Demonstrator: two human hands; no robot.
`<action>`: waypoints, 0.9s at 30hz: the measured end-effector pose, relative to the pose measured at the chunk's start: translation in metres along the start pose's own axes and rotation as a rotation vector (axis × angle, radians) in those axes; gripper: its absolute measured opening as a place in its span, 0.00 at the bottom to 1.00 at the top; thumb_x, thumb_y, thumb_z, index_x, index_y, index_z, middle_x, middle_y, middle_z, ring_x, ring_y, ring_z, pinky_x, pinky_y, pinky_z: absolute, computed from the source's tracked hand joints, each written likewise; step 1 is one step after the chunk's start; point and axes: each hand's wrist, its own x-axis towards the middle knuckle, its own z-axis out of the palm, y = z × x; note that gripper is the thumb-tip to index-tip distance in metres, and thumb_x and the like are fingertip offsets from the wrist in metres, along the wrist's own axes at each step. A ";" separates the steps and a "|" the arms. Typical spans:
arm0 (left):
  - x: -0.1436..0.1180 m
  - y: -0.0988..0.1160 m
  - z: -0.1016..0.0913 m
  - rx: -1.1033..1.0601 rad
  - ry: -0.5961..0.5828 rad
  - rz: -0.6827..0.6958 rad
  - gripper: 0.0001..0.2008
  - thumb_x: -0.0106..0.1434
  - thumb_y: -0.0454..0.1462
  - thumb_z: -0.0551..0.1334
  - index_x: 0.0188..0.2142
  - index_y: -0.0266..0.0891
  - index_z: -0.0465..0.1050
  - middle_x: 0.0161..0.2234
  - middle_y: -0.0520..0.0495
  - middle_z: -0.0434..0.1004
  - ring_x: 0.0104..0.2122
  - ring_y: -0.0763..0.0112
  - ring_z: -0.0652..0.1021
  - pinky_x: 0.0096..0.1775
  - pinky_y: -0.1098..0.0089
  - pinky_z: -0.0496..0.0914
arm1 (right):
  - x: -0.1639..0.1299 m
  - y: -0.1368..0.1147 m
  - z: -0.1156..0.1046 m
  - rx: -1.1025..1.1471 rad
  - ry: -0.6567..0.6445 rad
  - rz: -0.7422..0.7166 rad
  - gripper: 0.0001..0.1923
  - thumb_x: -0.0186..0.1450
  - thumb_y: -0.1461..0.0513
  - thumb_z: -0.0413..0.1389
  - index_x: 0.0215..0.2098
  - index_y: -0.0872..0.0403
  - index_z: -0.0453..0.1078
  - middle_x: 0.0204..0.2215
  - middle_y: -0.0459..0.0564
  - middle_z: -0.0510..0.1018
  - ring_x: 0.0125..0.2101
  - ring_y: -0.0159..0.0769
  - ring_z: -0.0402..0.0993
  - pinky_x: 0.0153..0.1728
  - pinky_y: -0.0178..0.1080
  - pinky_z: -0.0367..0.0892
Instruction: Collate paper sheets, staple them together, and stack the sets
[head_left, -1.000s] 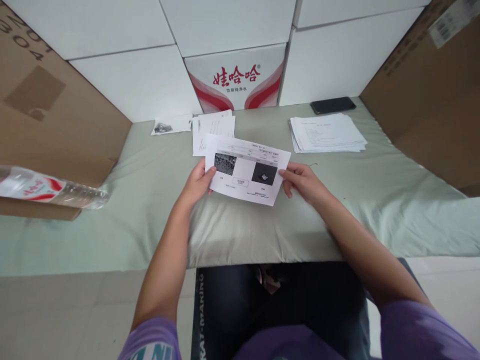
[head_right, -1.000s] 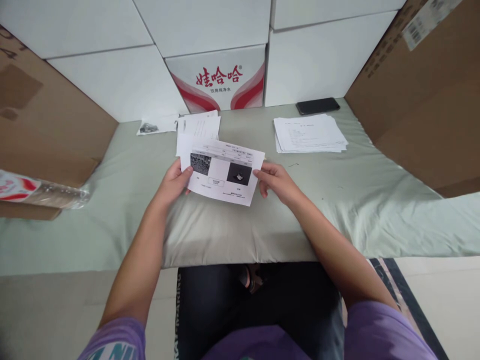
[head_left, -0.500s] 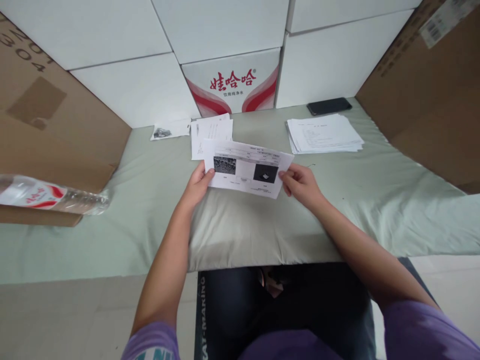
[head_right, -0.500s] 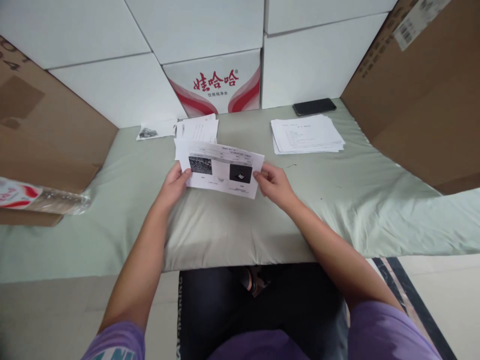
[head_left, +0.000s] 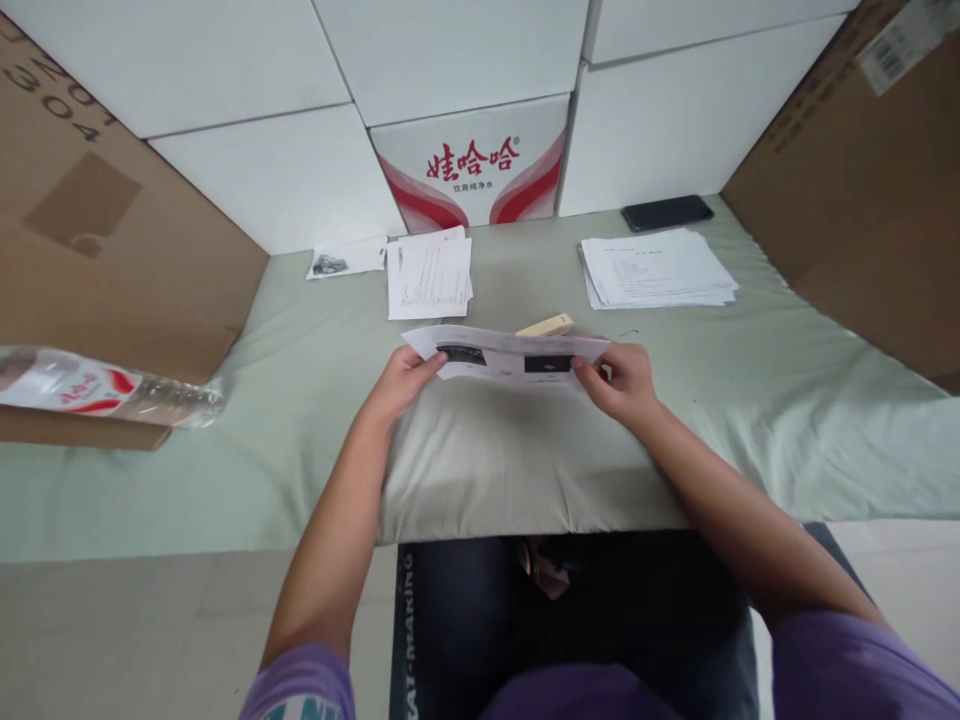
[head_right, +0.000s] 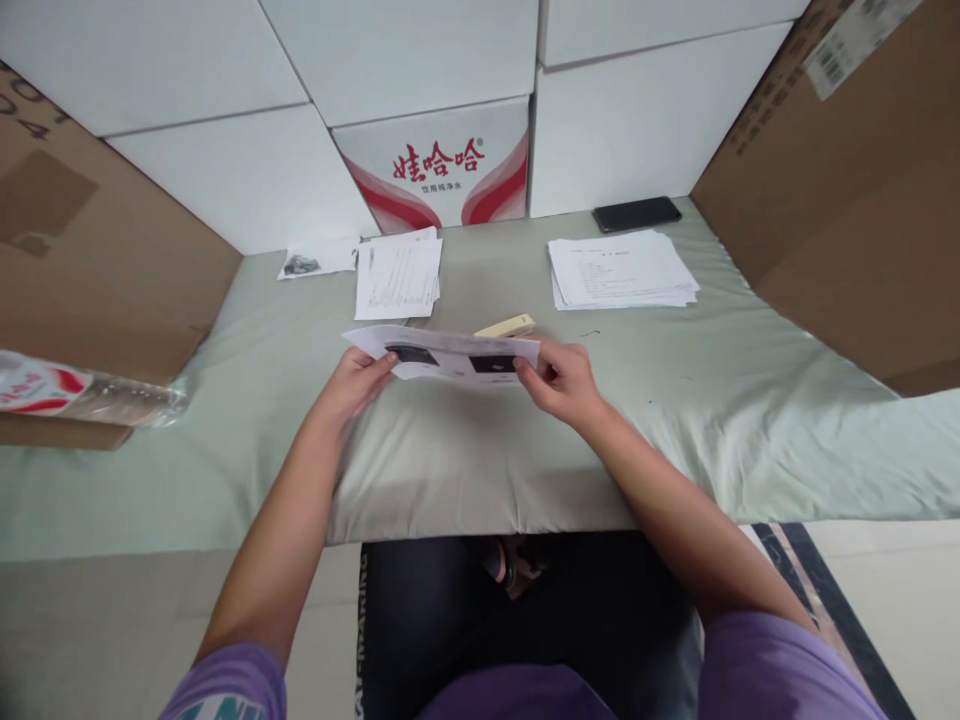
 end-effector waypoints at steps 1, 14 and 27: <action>0.000 -0.002 0.000 0.006 -0.003 -0.011 0.28 0.53 0.53 0.74 0.45 0.35 0.82 0.45 0.36 0.84 0.50 0.53 0.81 0.57 0.57 0.70 | 0.001 0.000 -0.001 -0.015 -0.019 -0.007 0.17 0.70 0.52 0.52 0.31 0.53 0.74 0.15 0.42 0.60 0.16 0.28 0.53 0.20 0.35 0.55; -0.002 0.005 0.005 0.226 -0.112 -0.047 0.28 0.56 0.56 0.69 0.43 0.33 0.82 0.43 0.38 0.85 0.47 0.54 0.81 0.56 0.55 0.70 | 0.004 -0.004 -0.011 -0.081 -0.125 -0.029 0.11 0.67 0.58 0.53 0.29 0.53 0.72 0.14 0.41 0.59 0.16 0.28 0.53 0.22 0.35 0.53; -0.013 0.021 0.001 0.125 -0.426 -0.519 0.22 0.53 0.50 0.73 0.37 0.33 0.81 0.30 0.42 0.82 0.24 0.67 0.78 0.22 0.71 0.70 | 0.016 -0.006 -0.020 0.692 -0.389 0.605 0.26 0.65 0.44 0.55 0.46 0.56 0.78 0.31 0.54 0.82 0.14 0.24 0.45 0.17 0.36 0.38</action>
